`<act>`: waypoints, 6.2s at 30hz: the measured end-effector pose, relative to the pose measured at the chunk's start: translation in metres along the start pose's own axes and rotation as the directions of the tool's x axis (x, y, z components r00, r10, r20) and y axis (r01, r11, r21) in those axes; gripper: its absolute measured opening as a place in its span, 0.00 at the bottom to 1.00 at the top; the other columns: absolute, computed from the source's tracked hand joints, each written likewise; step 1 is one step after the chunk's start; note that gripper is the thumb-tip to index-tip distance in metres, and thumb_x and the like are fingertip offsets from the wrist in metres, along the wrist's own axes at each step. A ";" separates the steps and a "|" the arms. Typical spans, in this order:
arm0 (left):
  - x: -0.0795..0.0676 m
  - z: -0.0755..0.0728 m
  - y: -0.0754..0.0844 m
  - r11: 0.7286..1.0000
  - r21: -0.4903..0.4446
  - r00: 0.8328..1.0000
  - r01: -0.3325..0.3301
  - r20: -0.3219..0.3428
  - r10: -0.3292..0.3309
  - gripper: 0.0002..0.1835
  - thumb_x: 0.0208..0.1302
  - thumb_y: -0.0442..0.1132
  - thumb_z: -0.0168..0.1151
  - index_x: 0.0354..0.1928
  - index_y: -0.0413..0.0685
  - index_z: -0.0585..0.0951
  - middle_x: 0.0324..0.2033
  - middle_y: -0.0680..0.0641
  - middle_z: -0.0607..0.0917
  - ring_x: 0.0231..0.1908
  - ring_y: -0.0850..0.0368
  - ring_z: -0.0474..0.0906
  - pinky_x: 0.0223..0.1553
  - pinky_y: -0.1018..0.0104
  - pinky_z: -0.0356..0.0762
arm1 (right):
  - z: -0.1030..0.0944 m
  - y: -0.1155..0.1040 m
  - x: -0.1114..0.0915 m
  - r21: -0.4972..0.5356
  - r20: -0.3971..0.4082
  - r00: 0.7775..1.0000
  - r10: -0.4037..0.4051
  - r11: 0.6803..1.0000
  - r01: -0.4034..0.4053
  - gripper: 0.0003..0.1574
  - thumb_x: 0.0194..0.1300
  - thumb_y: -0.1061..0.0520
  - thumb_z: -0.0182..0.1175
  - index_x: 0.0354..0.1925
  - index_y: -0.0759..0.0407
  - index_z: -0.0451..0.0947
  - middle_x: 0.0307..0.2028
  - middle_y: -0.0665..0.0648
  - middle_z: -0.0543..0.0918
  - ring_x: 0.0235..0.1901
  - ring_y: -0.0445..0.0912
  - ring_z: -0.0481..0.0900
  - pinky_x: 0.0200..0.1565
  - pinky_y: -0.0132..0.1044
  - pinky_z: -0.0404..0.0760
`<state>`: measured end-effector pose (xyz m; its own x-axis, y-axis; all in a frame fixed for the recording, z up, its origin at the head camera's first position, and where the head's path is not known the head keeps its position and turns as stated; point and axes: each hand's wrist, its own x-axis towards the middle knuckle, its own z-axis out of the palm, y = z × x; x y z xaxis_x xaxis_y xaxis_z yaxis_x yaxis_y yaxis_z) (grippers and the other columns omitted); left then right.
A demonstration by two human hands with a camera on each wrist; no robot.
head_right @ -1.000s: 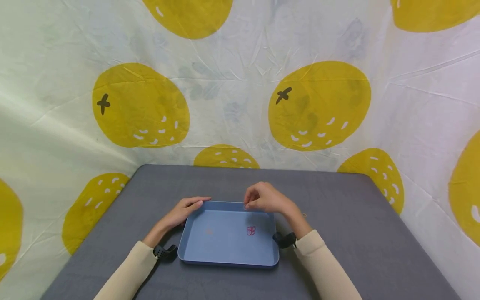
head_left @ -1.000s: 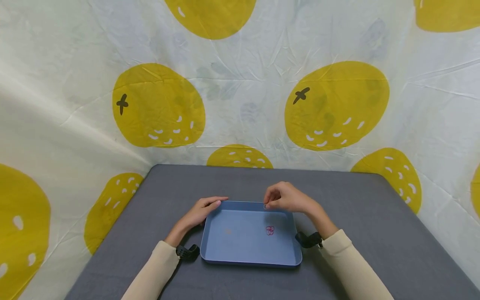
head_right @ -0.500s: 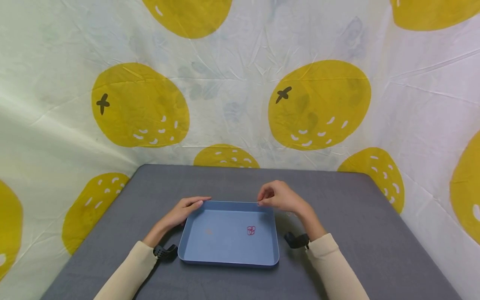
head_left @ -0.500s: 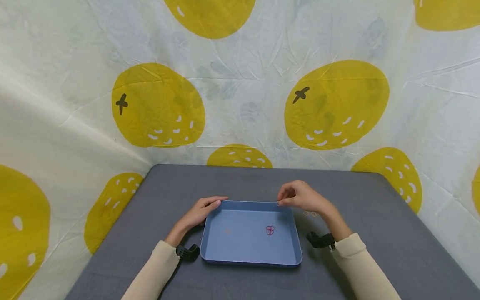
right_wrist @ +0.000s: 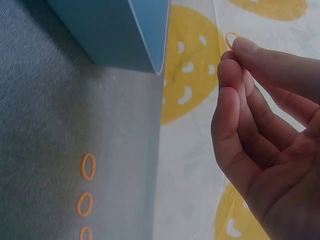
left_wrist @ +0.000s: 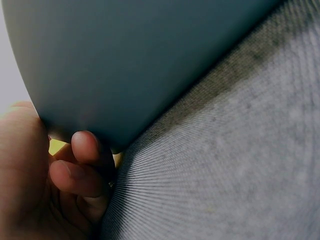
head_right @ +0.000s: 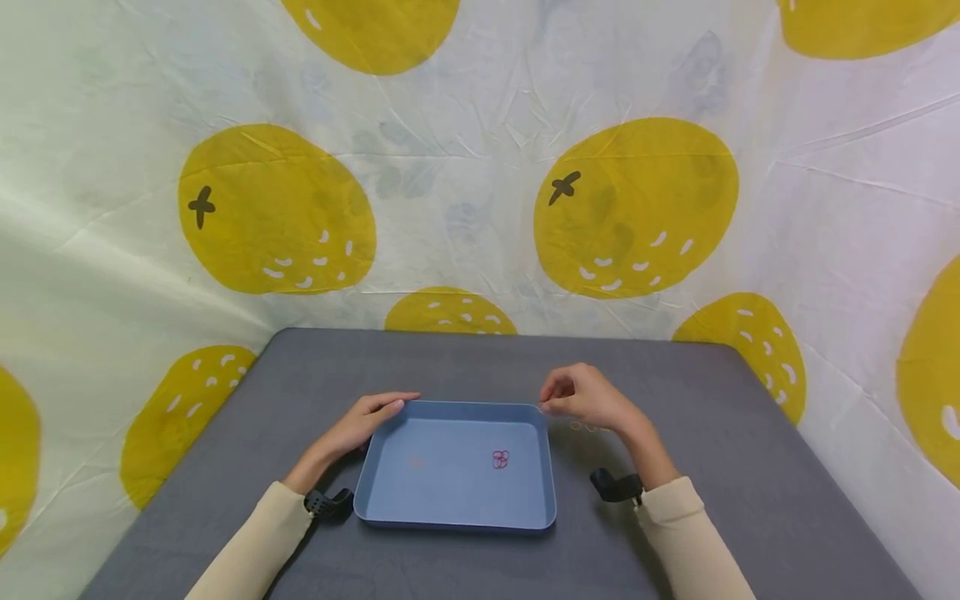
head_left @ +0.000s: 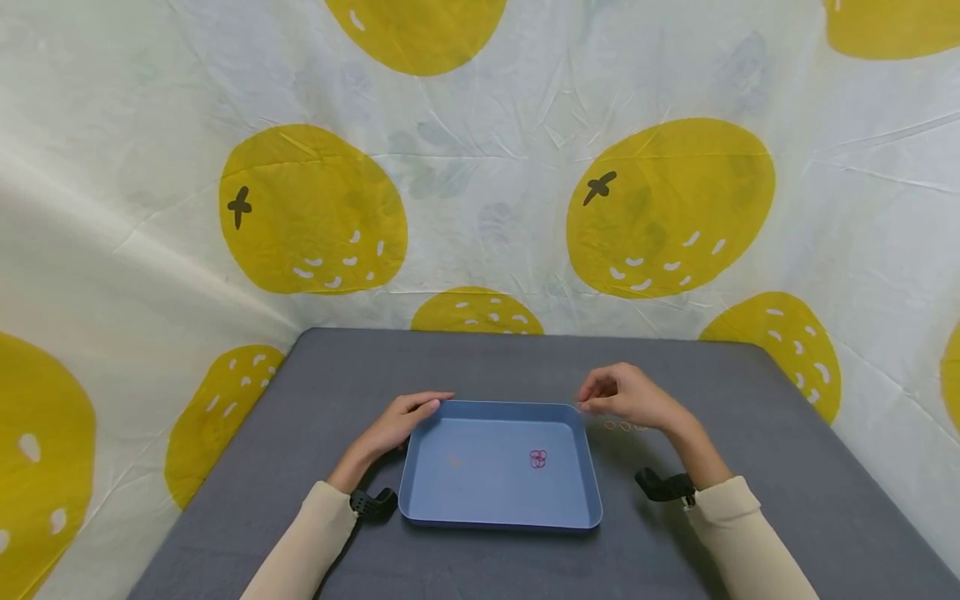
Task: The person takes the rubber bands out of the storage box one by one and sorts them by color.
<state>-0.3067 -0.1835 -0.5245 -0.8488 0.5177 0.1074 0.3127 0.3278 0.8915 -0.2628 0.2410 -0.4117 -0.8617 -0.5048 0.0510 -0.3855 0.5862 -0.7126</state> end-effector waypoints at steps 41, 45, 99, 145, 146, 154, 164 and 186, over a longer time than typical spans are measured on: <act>0.000 0.000 0.001 0.999 0.029 1.000 0.012 0.000 -0.012 0.22 0.82 0.51 0.50 0.71 0.58 0.77 0.68 0.47 0.80 0.57 0.49 0.81 0.52 0.65 0.77 | -0.026 0.066 -0.046 0.073 -0.098 0.989 0.112 0.992 -0.105 0.11 0.70 0.61 0.67 0.45 0.71 0.85 0.36 0.64 0.89 0.33 0.48 0.87 0.37 0.41 0.86; 0.001 0.000 0.001 1.000 0.020 1.000 0.009 0.006 -0.009 0.23 0.82 0.51 0.50 0.72 0.56 0.77 0.69 0.47 0.79 0.62 0.47 0.80 0.58 0.57 0.78 | -0.029 0.073 -0.049 0.054 -0.103 0.983 0.149 0.988 -0.144 0.11 0.70 0.61 0.66 0.45 0.70 0.86 0.37 0.63 0.90 0.33 0.48 0.87 0.38 0.41 0.86; -0.002 -0.004 0.002 1.000 0.012 1.000 0.018 -0.014 -0.018 0.22 0.82 0.51 0.51 0.70 0.58 0.78 0.68 0.48 0.80 0.67 0.48 0.77 0.66 0.47 0.73 | -0.020 0.099 -0.055 -0.137 -0.161 0.949 0.271 0.946 -0.294 0.06 0.65 0.61 0.68 0.37 0.65 0.87 0.27 0.53 0.86 0.26 0.41 0.78 0.27 0.33 0.77; -0.003 -0.002 0.000 0.999 -0.013 0.999 0.039 -0.016 -0.039 0.22 0.81 0.53 0.51 0.70 0.59 0.79 0.68 0.48 0.80 0.70 0.46 0.74 0.70 0.40 0.69 | -0.022 0.105 -0.056 -0.106 -0.153 0.930 0.334 0.930 -0.351 0.05 0.68 0.63 0.65 0.36 0.65 0.86 0.30 0.54 0.87 0.30 0.45 0.81 0.29 0.34 0.81; -0.002 -0.002 -0.001 0.999 -0.009 0.999 0.036 -0.015 -0.036 0.22 0.81 0.53 0.51 0.70 0.59 0.79 0.68 0.48 0.80 0.70 0.46 0.74 0.70 0.40 0.69 | -0.022 0.104 -0.056 -0.106 -0.154 0.930 0.335 0.930 -0.352 0.05 0.68 0.63 0.65 0.36 0.65 0.86 0.30 0.54 0.88 0.30 0.45 0.81 0.29 0.34 0.81; -0.002 -0.002 -0.001 1.000 -0.004 1.000 0.026 -0.018 -0.026 0.22 0.81 0.52 0.51 0.70 0.58 0.78 0.69 0.48 0.80 0.71 0.46 0.73 0.71 0.41 0.69 | -0.025 0.093 -0.054 -0.133 -0.169 0.929 0.330 0.926 -0.354 0.05 0.69 0.62 0.65 0.37 0.65 0.85 0.29 0.53 0.86 0.29 0.45 0.79 0.29 0.34 0.79; -0.003 -0.004 0.001 1.000 0.001 1.000 0.021 -0.015 -0.021 0.21 0.82 0.52 0.51 0.70 0.60 0.79 0.68 0.49 0.80 0.71 0.46 0.74 0.70 0.41 0.69 | -0.027 0.076 -0.051 -0.154 -0.173 0.951 0.256 0.947 -0.283 0.06 0.70 0.61 0.65 0.37 0.64 0.85 0.25 0.53 0.82 0.24 0.42 0.74 0.27 0.33 0.73; -0.003 -0.003 -0.001 1.000 0.001 1.000 0.005 -0.011 -0.005 0.21 0.82 0.51 0.51 0.70 0.59 0.78 0.69 0.49 0.79 0.71 0.47 0.73 0.70 0.42 0.69 | -0.020 0.060 -0.044 -0.141 -0.155 0.966 0.205 0.964 -0.227 0.07 0.70 0.60 0.65 0.39 0.64 0.85 0.27 0.55 0.85 0.25 0.39 0.75 0.28 0.34 0.75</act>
<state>-0.3054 -0.1879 -0.5240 -0.8550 0.5072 0.1081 0.3092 0.3312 0.8915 -0.2547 0.3113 -0.4427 -0.9630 -0.2693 0.0121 -0.2226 0.7689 -0.5994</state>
